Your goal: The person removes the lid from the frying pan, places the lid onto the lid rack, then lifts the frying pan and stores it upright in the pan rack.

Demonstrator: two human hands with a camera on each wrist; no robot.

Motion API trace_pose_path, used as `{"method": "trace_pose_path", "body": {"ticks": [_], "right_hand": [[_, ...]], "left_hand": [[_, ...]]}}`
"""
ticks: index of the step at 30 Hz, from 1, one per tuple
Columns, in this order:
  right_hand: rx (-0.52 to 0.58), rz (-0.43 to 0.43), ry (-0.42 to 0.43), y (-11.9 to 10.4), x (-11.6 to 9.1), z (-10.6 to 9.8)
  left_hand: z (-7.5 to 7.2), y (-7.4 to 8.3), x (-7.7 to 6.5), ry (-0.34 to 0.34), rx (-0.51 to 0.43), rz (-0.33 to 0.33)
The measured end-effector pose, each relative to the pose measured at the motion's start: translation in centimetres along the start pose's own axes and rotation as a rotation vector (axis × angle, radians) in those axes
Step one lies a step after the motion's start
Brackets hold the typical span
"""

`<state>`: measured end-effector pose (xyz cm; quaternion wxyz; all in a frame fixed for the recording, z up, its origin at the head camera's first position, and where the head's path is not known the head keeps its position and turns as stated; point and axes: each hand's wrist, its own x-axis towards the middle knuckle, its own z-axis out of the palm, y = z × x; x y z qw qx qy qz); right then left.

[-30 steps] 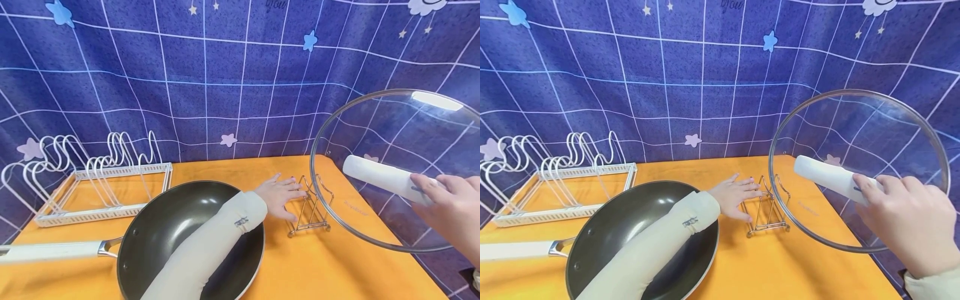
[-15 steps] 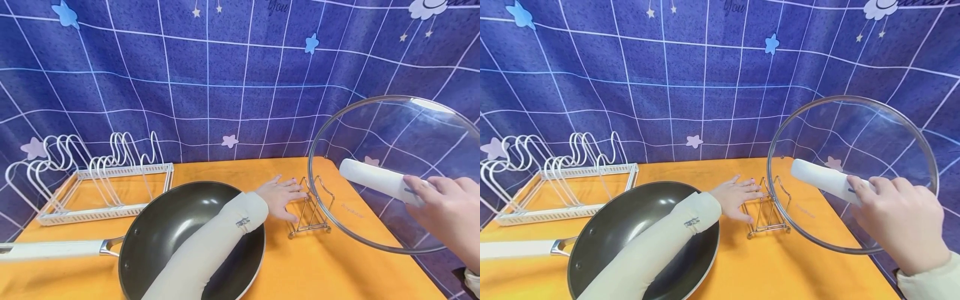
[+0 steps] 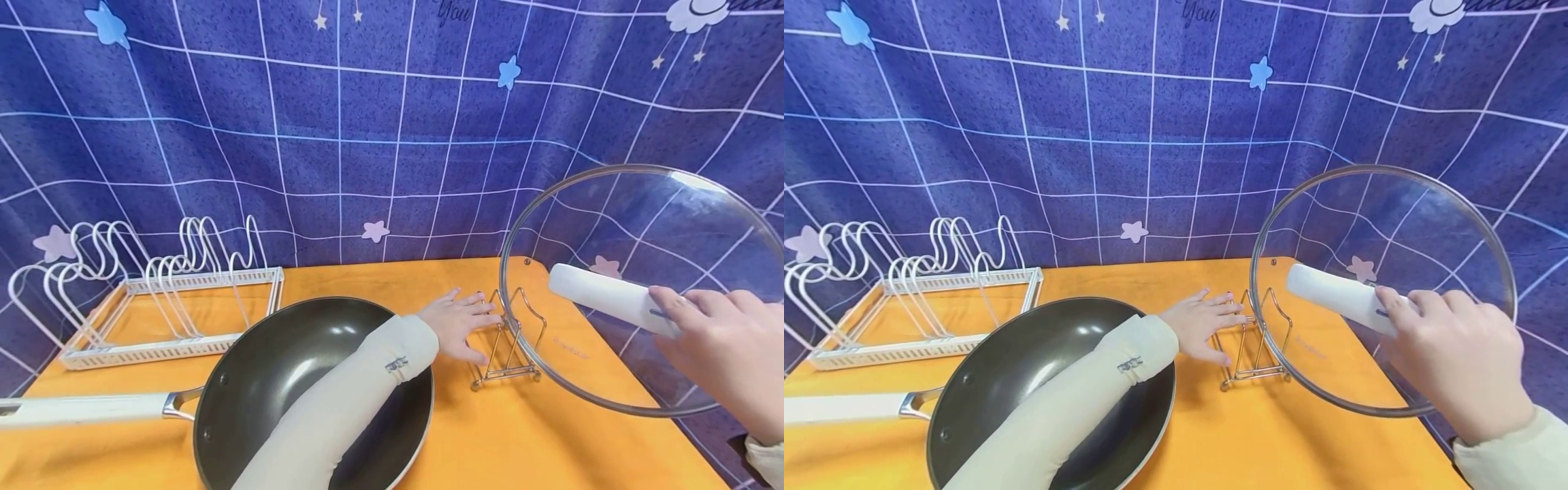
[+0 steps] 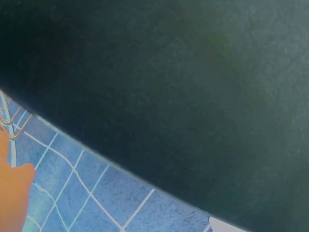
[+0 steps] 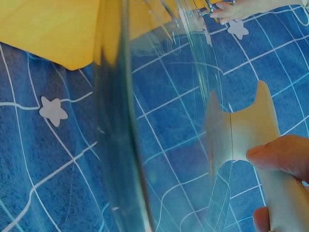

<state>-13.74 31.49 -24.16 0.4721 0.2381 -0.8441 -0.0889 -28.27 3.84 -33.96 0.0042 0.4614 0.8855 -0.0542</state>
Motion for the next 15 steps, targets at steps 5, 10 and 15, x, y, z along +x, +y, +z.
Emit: {"method": "trace_pose_path", "body": {"ticks": [5,10,15], "right_hand": [[-0.001,-0.025,0.002,0.07,-0.09,0.26],[0.007,-0.054,0.011,0.10,-0.10,0.51],[-0.003,-0.068,0.002,0.06,-0.01,0.68]], "left_hand": [[0.08,-0.02,0.04,-0.005,0.017,0.008],[0.19,-0.12,0.15,-0.005,0.051,0.015],[0.23,-0.34,0.13,0.005,0.081,0.040]]}}
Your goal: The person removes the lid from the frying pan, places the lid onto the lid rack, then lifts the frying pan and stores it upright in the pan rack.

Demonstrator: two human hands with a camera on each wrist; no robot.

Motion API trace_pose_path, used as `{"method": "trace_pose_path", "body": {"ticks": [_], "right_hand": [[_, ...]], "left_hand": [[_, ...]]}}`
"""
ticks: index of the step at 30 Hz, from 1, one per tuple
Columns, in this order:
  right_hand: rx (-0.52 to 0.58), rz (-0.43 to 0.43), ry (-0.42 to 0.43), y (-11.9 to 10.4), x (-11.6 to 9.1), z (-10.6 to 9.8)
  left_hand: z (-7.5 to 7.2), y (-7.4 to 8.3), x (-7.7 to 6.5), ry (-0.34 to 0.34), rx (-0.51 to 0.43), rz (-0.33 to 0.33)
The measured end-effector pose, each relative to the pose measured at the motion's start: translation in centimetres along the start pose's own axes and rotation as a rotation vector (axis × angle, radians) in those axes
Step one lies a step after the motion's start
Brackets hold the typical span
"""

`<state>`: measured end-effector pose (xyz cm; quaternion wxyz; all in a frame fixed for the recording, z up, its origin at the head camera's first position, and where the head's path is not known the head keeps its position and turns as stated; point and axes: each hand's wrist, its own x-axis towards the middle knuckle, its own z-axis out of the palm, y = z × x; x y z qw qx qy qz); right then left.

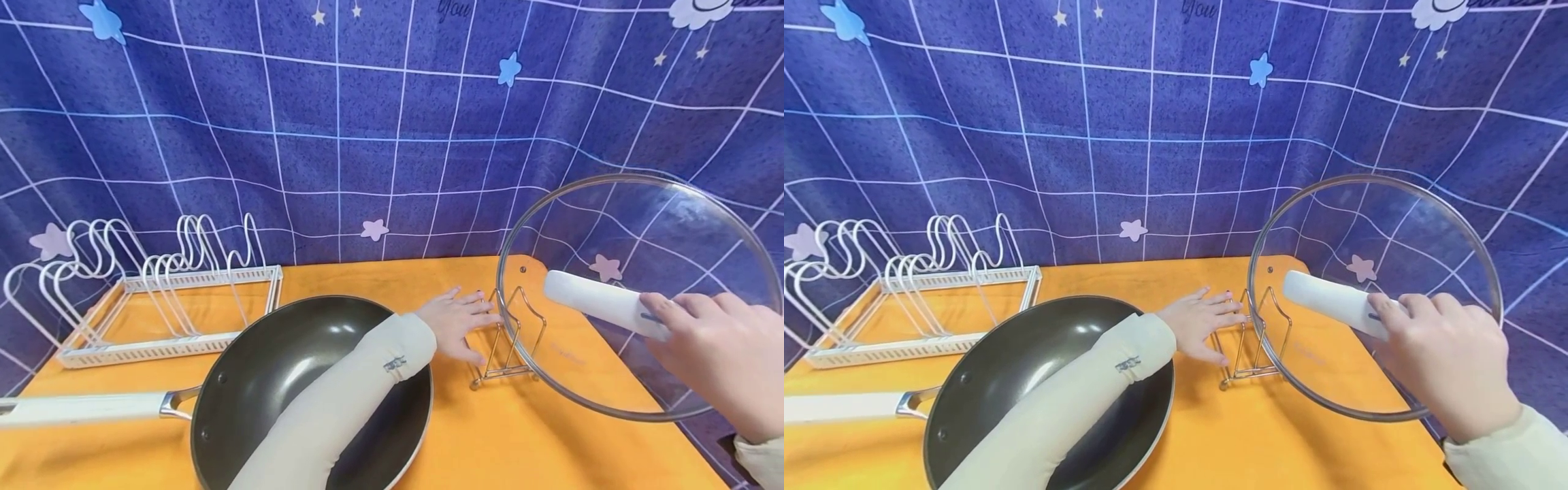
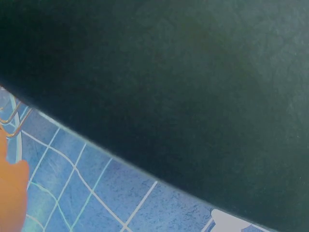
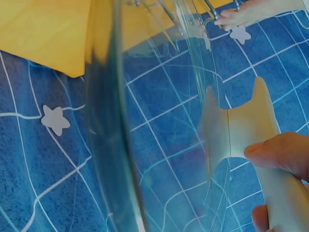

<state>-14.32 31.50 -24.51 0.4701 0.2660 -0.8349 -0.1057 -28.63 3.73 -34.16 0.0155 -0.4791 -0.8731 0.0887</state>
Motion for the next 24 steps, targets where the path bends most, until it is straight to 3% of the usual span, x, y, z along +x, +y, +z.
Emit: {"method": "trace_pose_path", "body": {"ticks": [4,14,24], "right_hand": [[0.007,-0.015,-0.045,0.05,0.01,-0.11],[0.035,-0.029,-0.003,-0.14,-0.01,0.39],[0.007,-0.053,-0.078,-0.38,-0.07,0.27]], "left_hand": [[0.05,-0.09,-0.16,-0.005,0.000,0.007],[0.15,0.06,-0.19,-0.010,-0.009,0.010],[-0.45,-0.23,-0.34,-0.047,0.023,0.037]]}}
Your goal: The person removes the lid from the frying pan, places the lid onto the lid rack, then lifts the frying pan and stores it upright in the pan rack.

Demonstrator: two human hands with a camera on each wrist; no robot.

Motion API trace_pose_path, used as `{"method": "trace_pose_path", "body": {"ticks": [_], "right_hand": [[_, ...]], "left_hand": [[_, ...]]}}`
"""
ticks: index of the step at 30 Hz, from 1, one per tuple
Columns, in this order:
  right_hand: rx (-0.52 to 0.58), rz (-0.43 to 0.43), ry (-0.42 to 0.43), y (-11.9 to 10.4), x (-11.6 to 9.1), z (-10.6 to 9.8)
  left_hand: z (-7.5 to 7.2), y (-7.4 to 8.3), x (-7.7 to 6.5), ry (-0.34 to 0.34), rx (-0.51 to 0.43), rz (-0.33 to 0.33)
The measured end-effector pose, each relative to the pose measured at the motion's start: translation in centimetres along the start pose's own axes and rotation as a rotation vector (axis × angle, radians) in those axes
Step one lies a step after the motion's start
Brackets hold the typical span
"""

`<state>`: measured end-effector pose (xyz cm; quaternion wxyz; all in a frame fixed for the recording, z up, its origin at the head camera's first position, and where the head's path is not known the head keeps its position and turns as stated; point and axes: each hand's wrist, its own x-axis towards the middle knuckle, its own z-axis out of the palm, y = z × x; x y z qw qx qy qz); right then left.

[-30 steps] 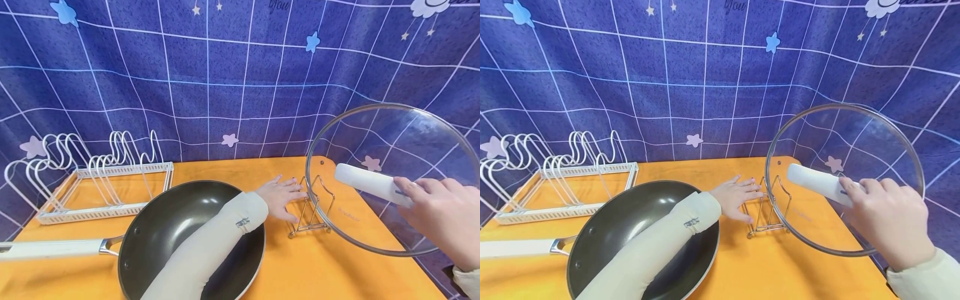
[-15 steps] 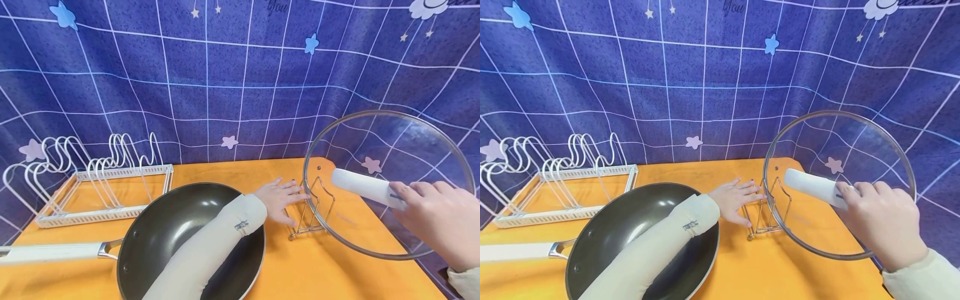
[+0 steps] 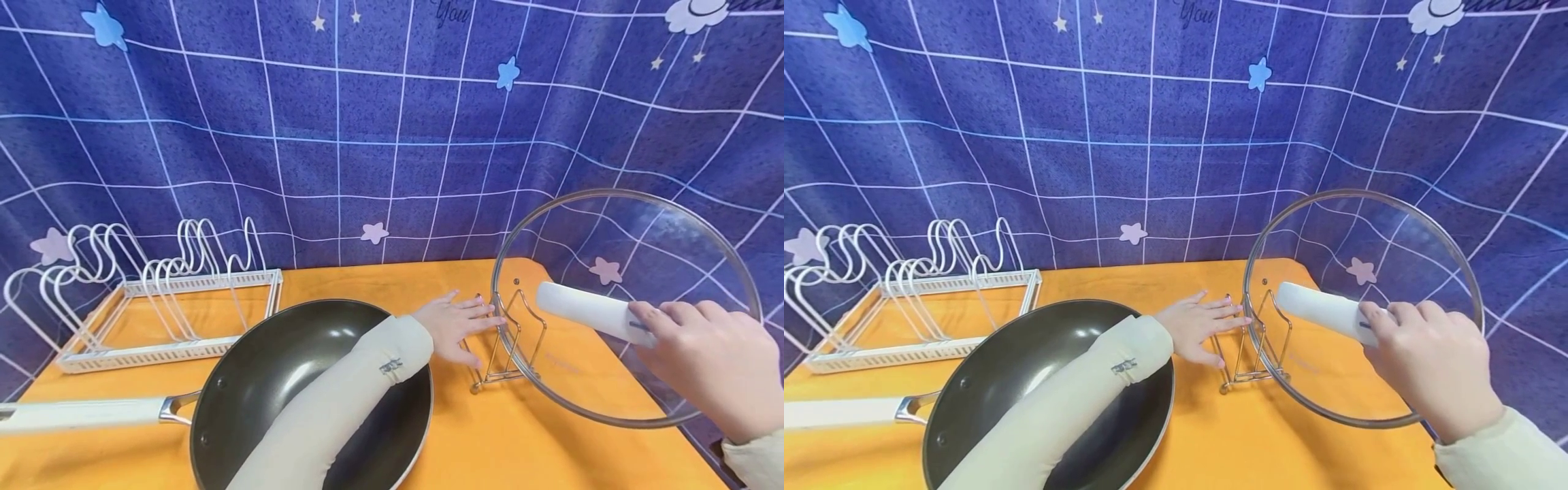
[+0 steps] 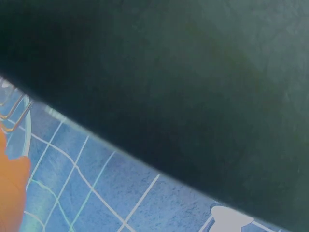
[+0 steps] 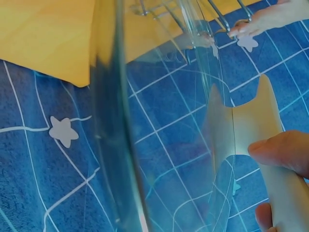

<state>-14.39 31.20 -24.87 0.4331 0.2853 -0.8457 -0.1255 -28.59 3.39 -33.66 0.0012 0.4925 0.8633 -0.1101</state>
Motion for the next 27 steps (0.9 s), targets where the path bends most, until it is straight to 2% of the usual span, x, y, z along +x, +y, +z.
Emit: {"method": "trace_pose_path", "body": {"ticks": [4,10,27], "right_hand": [[-0.001,-0.006,0.022,0.0,-0.2,0.3],[0.013,-0.001,0.086,-0.1,-0.5,1.1],[-0.007,-0.020,0.032,-0.4,-0.5,0.7]], "left_hand": [[-0.2,0.0,-0.1,-0.011,-0.009,0.018],[-0.1,-0.2,-0.2,-0.004,-0.092,0.039],[0.5,-0.1,-0.1,0.022,-0.117,0.037]]}}
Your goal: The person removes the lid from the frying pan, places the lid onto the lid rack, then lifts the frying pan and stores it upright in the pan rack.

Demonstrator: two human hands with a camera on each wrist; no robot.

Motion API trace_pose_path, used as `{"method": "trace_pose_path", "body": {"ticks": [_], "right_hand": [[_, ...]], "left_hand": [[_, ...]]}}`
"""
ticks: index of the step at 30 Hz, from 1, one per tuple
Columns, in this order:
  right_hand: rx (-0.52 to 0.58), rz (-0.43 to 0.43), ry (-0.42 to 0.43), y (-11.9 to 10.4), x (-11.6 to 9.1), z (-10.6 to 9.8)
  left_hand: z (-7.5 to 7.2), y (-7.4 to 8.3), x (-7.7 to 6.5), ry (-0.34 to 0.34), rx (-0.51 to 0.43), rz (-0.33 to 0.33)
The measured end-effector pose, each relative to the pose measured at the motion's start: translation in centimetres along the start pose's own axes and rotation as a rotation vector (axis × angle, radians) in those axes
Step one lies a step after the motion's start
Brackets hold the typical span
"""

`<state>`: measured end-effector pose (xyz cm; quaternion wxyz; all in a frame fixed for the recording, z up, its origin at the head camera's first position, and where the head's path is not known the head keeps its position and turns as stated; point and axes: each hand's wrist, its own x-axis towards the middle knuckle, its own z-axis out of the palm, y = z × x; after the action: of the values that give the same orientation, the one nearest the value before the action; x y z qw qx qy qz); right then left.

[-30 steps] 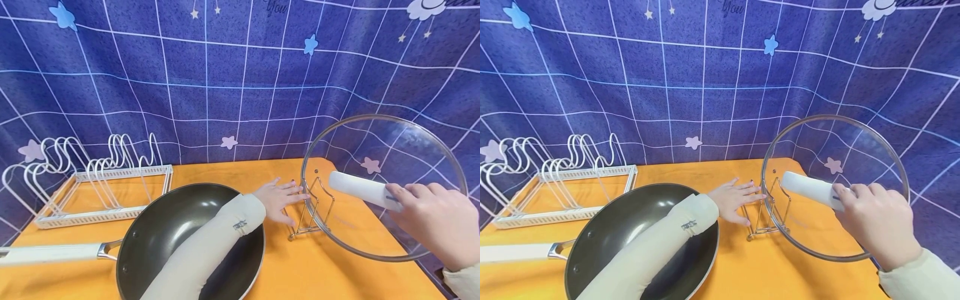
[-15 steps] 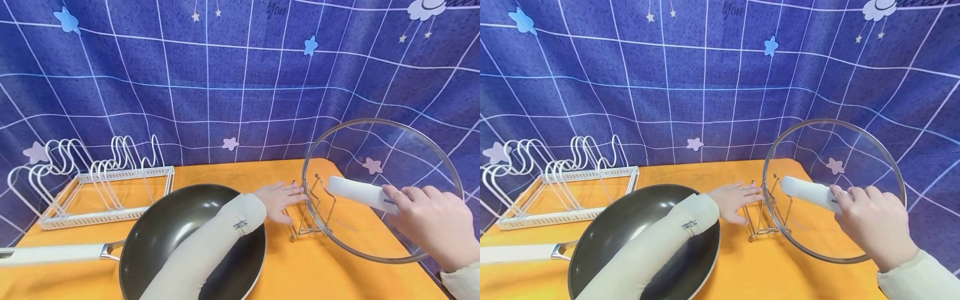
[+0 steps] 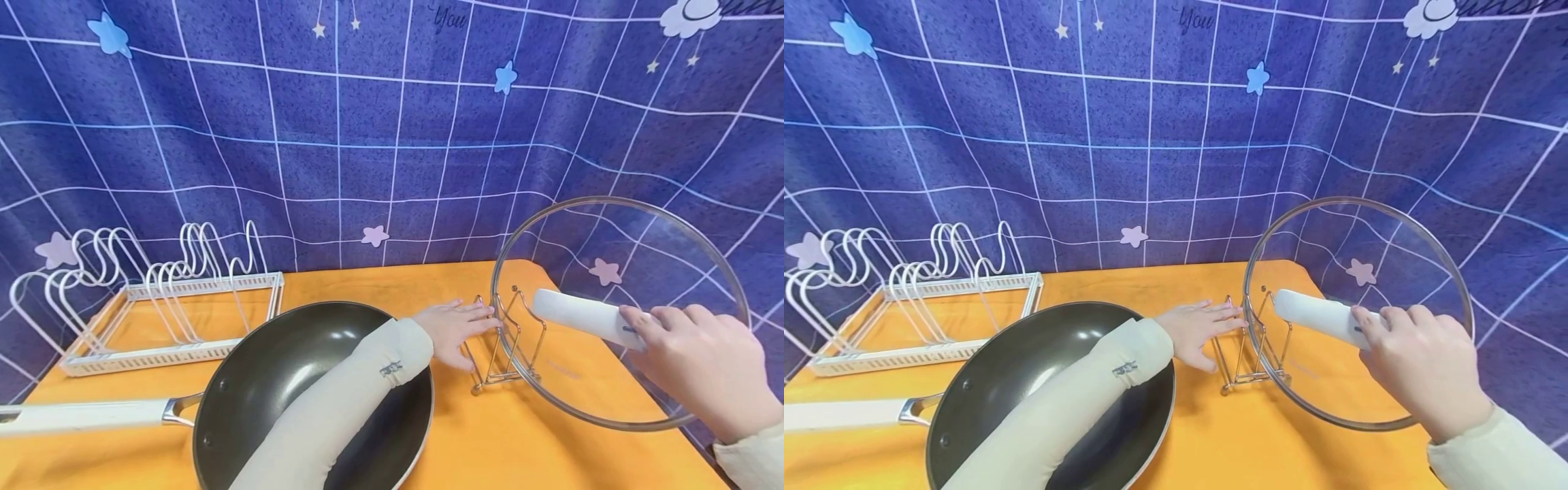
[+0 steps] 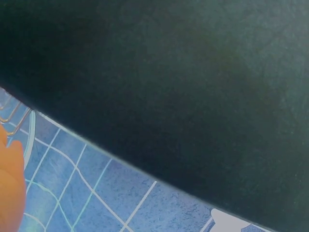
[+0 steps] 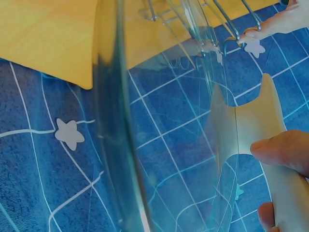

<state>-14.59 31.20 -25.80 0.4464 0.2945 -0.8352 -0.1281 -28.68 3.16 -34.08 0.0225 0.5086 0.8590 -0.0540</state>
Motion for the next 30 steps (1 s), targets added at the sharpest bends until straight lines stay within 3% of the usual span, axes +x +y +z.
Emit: {"method": "trace_pose_path", "body": {"ticks": [13,30], "right_hand": [[-0.014,-0.001,0.043,0.1,0.7,0.4],[-0.032,-0.048,-0.006,0.1,3.0,0.7]], "left_hand": [[0.1,0.2,0.0,0.005,0.036,-0.021],[0.0,0.3,0.3,-0.006,0.034,-0.054]]}}
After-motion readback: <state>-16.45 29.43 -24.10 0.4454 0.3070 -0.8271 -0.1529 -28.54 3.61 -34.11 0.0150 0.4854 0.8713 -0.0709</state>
